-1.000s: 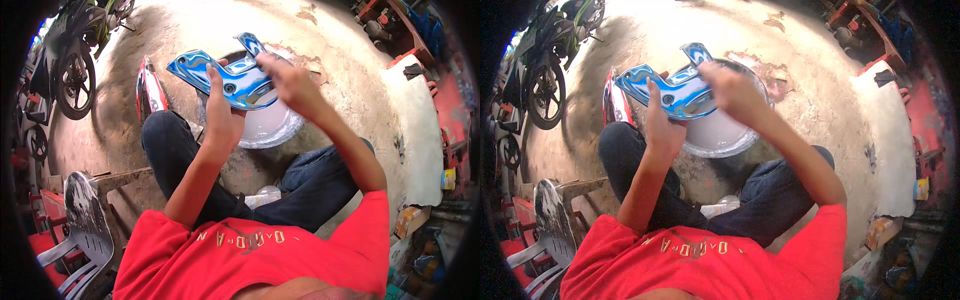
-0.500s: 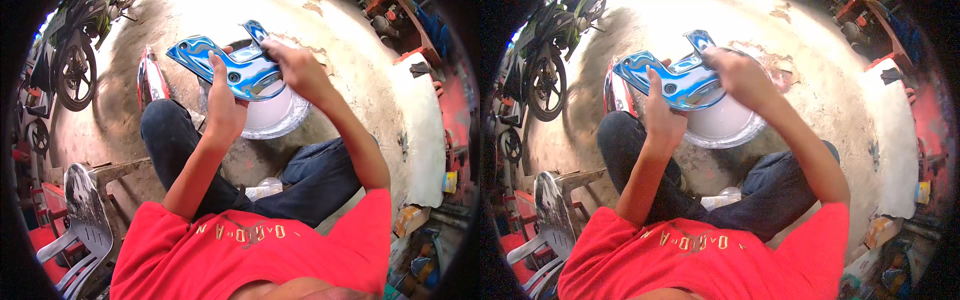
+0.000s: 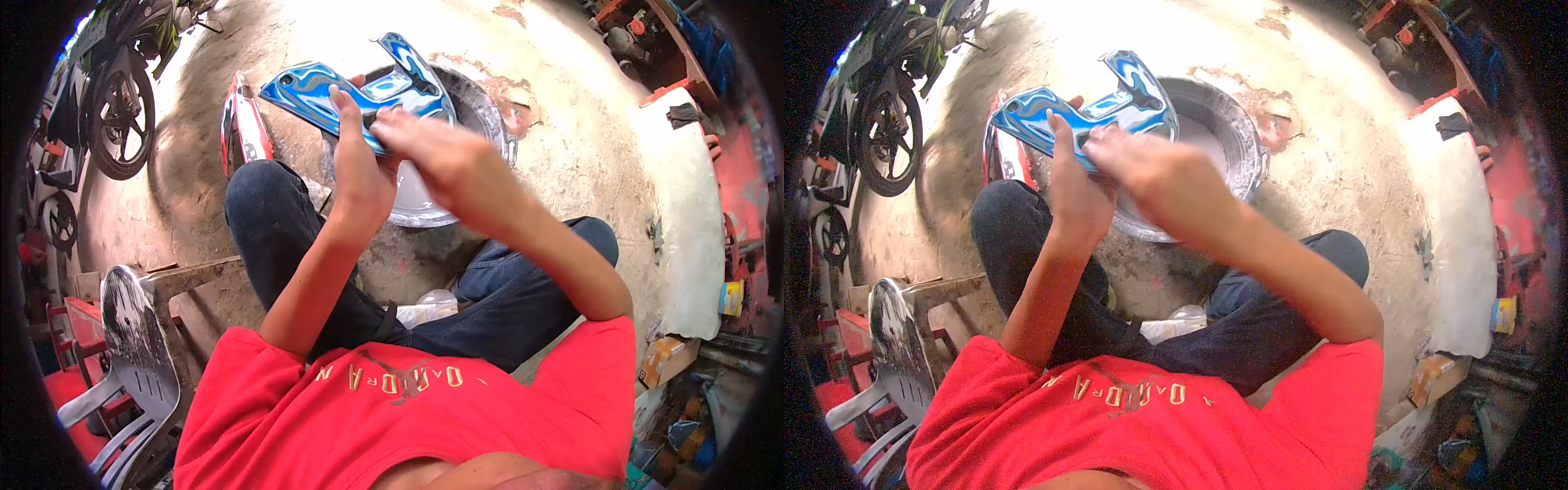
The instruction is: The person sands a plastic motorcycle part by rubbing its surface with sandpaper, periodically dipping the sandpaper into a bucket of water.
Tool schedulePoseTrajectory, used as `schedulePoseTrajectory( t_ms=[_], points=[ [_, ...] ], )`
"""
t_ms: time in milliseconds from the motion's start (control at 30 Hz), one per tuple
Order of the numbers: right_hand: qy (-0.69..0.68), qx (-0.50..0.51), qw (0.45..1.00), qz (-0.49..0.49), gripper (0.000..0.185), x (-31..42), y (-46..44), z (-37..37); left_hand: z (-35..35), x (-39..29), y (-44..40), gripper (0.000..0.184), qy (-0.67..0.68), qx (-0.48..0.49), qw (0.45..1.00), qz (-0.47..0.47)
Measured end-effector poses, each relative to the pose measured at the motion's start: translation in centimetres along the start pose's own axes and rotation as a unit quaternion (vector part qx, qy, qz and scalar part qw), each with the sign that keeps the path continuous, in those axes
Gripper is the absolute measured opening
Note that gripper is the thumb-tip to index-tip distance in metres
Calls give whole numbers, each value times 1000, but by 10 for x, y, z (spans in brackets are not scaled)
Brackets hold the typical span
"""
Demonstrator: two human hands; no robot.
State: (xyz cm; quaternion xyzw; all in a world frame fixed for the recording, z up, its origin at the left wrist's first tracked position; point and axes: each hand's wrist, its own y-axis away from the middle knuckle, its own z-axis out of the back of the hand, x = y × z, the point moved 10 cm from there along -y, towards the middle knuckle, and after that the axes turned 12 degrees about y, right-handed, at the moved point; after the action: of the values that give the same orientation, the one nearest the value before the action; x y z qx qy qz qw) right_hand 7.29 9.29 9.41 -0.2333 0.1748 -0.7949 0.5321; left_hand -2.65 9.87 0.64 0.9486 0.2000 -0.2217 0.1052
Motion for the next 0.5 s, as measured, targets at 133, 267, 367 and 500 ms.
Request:
schedulePoseTrajectory(
  t_ms=[133, 267, 367, 500],
  points=[
    [32, 126, 967, -219, 41, -80, -8, 1, -9, -3, 7, 46, 5, -7, 1000, -7],
    [74, -41, 994, 63, 38, 19, -2, 7, 3, -5, 4, 45, -40, -35, 999, -14],
    [85, 4, 996, -23, 38, -41, -8, 2, -2, -2, 5, 46, -4, -21, 1000, 5],
    [42, -17, 997, -68, 40, -54, -1, -8, -5, -4, 7, 47, -6, -21, 1000, -9]
  ],
)
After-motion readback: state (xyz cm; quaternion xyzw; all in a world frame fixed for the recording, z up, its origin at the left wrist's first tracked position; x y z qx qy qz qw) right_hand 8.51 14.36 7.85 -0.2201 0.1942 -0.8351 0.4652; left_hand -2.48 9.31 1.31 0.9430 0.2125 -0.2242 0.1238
